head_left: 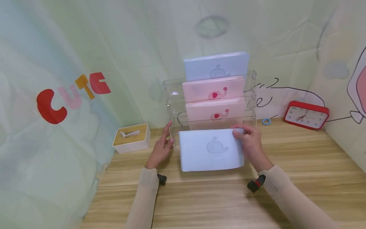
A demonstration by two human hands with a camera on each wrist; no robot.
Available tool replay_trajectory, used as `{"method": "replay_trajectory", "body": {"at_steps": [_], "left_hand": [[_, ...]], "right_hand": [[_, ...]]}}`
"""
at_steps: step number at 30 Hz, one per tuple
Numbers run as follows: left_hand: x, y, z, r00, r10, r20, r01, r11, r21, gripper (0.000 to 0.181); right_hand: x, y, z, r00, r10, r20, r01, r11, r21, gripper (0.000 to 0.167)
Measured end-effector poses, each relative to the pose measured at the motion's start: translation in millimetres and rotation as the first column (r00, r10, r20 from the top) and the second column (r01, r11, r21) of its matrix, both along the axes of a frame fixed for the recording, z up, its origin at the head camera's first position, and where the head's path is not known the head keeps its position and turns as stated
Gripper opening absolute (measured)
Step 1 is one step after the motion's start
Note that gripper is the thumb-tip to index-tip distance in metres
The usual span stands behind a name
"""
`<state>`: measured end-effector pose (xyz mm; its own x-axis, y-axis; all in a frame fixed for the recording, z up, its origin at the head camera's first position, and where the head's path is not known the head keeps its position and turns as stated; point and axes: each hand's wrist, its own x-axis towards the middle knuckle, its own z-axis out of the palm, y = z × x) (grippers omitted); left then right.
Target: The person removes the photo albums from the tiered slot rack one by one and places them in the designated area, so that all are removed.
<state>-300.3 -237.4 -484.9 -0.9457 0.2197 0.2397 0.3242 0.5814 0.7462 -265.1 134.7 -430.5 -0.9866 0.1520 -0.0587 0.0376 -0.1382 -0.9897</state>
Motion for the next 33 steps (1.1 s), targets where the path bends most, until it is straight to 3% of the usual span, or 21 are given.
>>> {"method": "replay_trajectory", "body": {"at_steps": [8, 16, 33], "left_hand": [[0.6, -1.8, 1.0, 1.000, 0.005, -0.019, -0.005, 1.000, -0.015, 0.075], [2.1, -1.2, 2.8, 1.000, 0.001, -0.008, -0.002, 1.000, -0.013, 0.076], [1.1, -0.7, 1.0, 0.999, 0.020, 0.037, -0.020, 1.000, -0.014, 0.081]], "right_hand": [[-5.5, -6, -11.6, 0.995, 0.066, 0.080, -0.066, 0.998, -0.004, 0.020], [-8.8, -15, -21.4, 0.982, 0.059, 0.182, -0.068, 0.997, 0.048, 0.021], [-17.3, -35, -39.8, 0.971, 0.061, 0.232, -0.079, 0.995, 0.065, 0.025]]}}
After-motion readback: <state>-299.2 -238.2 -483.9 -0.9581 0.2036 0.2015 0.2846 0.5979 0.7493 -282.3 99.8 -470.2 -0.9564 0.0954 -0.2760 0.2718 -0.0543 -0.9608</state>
